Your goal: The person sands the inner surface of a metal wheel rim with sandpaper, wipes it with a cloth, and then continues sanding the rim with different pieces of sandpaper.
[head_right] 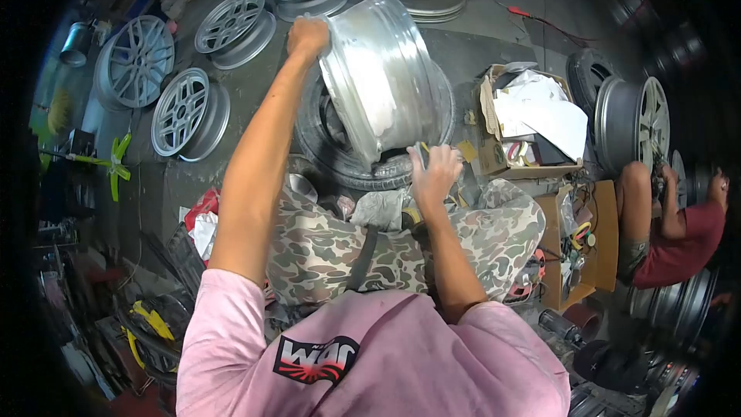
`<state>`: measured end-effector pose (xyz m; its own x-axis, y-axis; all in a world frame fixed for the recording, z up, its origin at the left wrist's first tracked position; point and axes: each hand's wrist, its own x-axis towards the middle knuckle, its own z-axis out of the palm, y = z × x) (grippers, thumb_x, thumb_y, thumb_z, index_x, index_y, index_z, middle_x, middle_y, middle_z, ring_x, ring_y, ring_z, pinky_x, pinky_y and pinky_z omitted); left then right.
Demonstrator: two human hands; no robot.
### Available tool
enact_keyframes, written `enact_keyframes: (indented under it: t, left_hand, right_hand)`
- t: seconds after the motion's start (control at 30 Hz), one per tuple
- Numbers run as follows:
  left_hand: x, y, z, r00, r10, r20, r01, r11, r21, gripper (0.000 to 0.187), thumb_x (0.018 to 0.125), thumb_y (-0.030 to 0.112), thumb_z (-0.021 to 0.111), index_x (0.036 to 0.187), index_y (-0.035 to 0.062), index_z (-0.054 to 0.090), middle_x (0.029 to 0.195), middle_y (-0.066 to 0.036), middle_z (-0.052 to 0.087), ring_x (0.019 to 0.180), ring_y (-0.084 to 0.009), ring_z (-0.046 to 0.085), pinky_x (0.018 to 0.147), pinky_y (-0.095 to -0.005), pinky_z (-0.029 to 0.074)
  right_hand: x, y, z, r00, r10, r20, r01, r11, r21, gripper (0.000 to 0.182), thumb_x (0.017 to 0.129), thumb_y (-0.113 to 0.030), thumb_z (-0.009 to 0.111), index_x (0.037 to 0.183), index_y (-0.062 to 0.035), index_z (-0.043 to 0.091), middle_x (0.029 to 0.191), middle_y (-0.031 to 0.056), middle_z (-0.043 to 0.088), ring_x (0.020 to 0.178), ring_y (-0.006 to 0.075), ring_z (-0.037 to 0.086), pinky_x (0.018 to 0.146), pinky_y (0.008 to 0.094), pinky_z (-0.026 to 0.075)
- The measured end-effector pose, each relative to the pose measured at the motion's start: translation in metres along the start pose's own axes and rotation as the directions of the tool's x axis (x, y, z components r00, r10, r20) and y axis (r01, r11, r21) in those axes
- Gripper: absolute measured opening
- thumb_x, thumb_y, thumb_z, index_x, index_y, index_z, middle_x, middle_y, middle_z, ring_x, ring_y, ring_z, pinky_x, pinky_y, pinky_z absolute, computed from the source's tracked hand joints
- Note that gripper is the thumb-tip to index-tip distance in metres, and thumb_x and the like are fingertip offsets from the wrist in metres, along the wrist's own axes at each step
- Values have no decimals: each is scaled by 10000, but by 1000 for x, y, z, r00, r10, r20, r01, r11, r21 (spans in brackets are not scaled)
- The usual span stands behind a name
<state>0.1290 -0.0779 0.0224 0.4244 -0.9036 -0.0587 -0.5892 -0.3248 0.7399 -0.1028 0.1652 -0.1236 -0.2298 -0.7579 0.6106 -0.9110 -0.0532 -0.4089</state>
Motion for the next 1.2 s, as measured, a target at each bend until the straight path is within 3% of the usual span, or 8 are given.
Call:
enact_keyframes:
  t: [0.1, 0.2, 0.47, 0.53, 0.67, 0.83, 0.97, 1.2]
  left_hand:
    - [0, -3, -7, 1000, 0, 11, 0, 1000, 14, 504, 950, 320, 571, 1316, -21, 629, 1427, -272, 581, 1316, -429, 581, 1101, -493, 468]
    - [0, -6, -6, 999, 29, -19, -30, 999, -19, 529, 959, 316, 538, 1333, -50, 611, 1408, -299, 588, 1321, -437, 575, 1107, -481, 457]
    - [-3, -3, -9, 1000, 19, -15, -19, 1000, -15, 503, 960, 311, 543, 1320, -33, 615, 1402, -289, 594, 1299, -447, 585, 1097, -496, 464]
    - [1, -6, -5, 999, 25, -26, -25, 1000, -10, 498, 961, 308, 540, 1313, -36, 618, 1398, -292, 596, 1295, -449, 587, 1094, -499, 466]
    - [-4, -5, -7, 997, 62, -36, -62, 998, 1, 531, 976, 315, 505, 1301, -89, 620, 1350, -326, 619, 1292, -464, 586, 1096, -496, 456]
    - [7, -10, -1, 999, 44, -33, -44, 999, -17, 512, 972, 307, 515, 1339, -41, 591, 1409, -293, 581, 1301, -462, 578, 1096, -507, 464]
    - [2, -10, -3, 998, 50, -40, -52, 998, -44, 508, 964, 300, 523, 1329, -45, 594, 1401, -300, 583, 1307, -460, 573, 1100, -505, 462]
    - [4, -10, -1, 998, 49, -30, -50, 998, -30, 499, 947, 286, 546, 1312, -50, 604, 1385, -293, 599, 1281, -454, 596, 1092, -507, 468]
  right_hand:
    - [11, 2, -8, 986, 138, 97, -155, 970, 187, 380, 907, -322, 785, 882, 1, 588, 884, 180, 585, 894, 413, 573, 769, 504, 410]
    - [49, -23, -32, 909, 236, 345, -411, 650, 640, 283, 1031, -265, 677, 1007, 3, 589, 863, 131, 712, 661, 191, 687, 574, 321, 511]
    - [51, -13, -33, 720, 148, 678, -690, 259, 676, 282, 1073, -294, 602, 1178, -37, 554, 892, 81, 705, 632, 126, 624, 548, 258, 467]
    - [50, -12, -31, 674, 108, 731, -720, -123, 683, 275, 1070, -303, 602, 1173, -51, 564, 912, 76, 704, 705, 116, 621, 595, 275, 478]
    - [52, -17, -36, 718, 107, 687, -683, -79, 726, 270, 1053, -272, 637, 1191, -46, 585, 965, 75, 701, 777, 113, 624, 656, 276, 493]
    - [60, -31, -43, 962, -34, 272, -126, 827, 548, 404, 969, -142, 720, 1351, -46, 635, 931, 50, 575, 688, 118, 534, 630, 282, 453]
    - [66, -32, -16, 898, -438, 38, 432, 896, 103, 528, 901, -196, 765, 1406, -109, 638, 914, 46, 525, 802, 199, 515, 714, 364, 401]
    - [121, -71, 12, 850, -527, 17, 527, 849, -38, 619, 838, -64, 683, 1450, -115, 606, 951, 45, 535, 891, 238, 511, 774, 419, 377]
